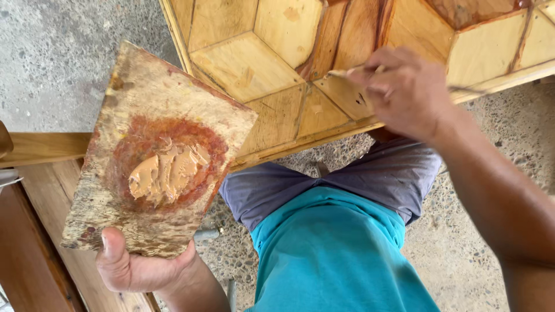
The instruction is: The person sits holding a board with wood filler in one hand and uses a small stick applicator to press filler into the seams and gaps of a geometric wooden furniture panel, working along the joints one section at a time.
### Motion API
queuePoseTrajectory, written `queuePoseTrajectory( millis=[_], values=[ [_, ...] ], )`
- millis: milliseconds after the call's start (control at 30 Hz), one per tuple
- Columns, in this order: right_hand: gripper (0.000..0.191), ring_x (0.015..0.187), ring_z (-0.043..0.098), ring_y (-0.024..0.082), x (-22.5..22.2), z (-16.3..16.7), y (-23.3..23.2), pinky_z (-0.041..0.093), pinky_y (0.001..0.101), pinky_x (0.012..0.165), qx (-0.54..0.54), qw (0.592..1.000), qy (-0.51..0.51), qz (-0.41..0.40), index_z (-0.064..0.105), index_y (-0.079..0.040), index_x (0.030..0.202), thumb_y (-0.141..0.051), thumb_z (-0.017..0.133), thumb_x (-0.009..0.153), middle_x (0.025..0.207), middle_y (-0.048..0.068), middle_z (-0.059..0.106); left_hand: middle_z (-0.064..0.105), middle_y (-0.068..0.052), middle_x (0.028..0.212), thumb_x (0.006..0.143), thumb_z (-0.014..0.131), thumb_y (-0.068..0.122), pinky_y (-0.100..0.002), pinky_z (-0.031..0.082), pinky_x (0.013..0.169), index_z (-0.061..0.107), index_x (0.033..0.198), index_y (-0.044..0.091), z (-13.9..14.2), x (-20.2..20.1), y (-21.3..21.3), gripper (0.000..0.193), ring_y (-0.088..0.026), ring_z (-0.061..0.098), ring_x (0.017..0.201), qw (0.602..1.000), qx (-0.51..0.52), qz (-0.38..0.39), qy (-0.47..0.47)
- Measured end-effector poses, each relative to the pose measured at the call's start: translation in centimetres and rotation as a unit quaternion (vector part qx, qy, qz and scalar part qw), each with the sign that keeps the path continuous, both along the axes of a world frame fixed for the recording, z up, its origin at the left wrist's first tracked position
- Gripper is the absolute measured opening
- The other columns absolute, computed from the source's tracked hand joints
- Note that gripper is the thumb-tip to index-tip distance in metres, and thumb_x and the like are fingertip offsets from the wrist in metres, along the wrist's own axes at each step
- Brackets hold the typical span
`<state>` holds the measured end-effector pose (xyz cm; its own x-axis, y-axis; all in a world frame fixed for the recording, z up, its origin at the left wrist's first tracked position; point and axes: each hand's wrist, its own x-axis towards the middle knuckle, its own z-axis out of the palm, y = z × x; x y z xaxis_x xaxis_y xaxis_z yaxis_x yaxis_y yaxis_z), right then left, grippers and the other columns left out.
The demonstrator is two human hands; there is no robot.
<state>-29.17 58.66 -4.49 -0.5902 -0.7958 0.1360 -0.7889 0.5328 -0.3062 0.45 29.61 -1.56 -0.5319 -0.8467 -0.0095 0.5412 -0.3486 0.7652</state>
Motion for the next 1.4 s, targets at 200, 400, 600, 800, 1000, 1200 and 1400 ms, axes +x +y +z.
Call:
queuePoseTrajectory(
  millis=[200,400,600,800,1000,1200,1400],
  values=[
    [0.029,0.094,0.068,0.019,1.7,0.4,-1.4,0.057,0.0351,0.064,0.045,0.998,0.018,-0.036,0.083,-0.02,0.113,-0.005,0.062,0.099,0.104,0.001,0.071,0.051,-0.027,0.148,0.103,0.074,0.021,-0.064,0.044,0.118,0.039,0.152,-0.011,-0.3,0.7,-1.4,0.068,-0.044,0.053,0.136,0.997,0.042,-0.056,0.032],
    [0.027,0.092,0.067,0.019,1.7,0.4,-2.5,0.056,0.0355,0.062,0.04,0.999,0.017,-0.03,0.084,-0.023,0.106,-0.006,0.064,0.099,0.102,-0.001,0.071,0.049,-0.032,0.154,0.102,0.075,0.022,-0.065,0.042,0.12,0.037,0.156,-0.016,-1.0,-0.2,-2.3,0.077,-0.047,0.051,0.136,0.999,0.038,-0.031,0.015],
    [0.024,0.09,0.067,0.019,1.6,0.8,-3.0,0.055,0.035,0.059,0.042,0.999,0.019,-0.021,0.084,-0.021,0.103,-0.006,0.065,0.099,0.104,0.0,0.071,0.049,-0.035,0.151,0.099,0.078,0.021,-0.07,0.045,0.117,0.038,0.15,-0.02,-2.1,-0.1,-3.2,0.077,-0.05,0.051,0.132,0.999,0.03,-0.014,0.014],
    [0.027,0.097,0.068,0.023,3.1,1.4,-3.2,0.057,0.0361,0.07,0.048,0.996,0.011,-0.072,0.08,-0.016,0.116,-0.003,0.062,0.1,0.105,0.005,0.068,0.055,-0.041,0.142,0.099,0.077,0.021,-0.074,0.047,0.105,0.045,0.139,-0.026,-2.8,-0.5,-4.0,0.07,-0.054,0.057,0.123,0.995,-0.078,0.059,-0.023],
    [0.032,0.102,0.064,0.026,6.5,2.6,-4.4,0.057,0.041,0.078,0.073,0.988,-0.041,-0.133,0.076,-0.01,0.127,-0.008,0.066,0.097,0.113,0.008,0.061,0.056,-0.026,0.148,0.104,0.077,0.024,-0.058,0.046,0.118,0.044,0.148,-0.011,-1.7,-0.8,-5.0,0.065,-0.04,0.056,0.133,0.997,0.028,-0.069,0.027],
    [0.039,0.103,0.064,0.026,6.7,3.2,-5.9,0.058,0.0402,0.078,0.071,0.991,-0.012,-0.111,0.076,-0.005,0.123,-0.009,0.067,0.085,0.108,0.009,0.06,0.055,-0.022,0.144,0.105,0.077,0.026,-0.054,0.045,0.118,0.044,0.148,-0.01,-1.8,-1.5,-5.5,0.065,-0.037,0.056,0.13,0.998,0.014,-0.065,0.008],
    [0.026,0.1,0.065,0.024,5.7,2.3,-4.7,0.058,0.0403,0.075,0.101,0.981,-0.03,-0.162,0.077,-0.007,0.123,-0.008,0.063,0.101,0.107,0.009,0.061,0.054,-0.023,0.145,0.102,0.078,0.026,-0.057,0.046,0.117,0.043,0.149,-0.01,-1.9,-1.7,-6.9,0.069,-0.039,0.057,0.132,0.995,0.032,-0.096,0.006]
  ],
)
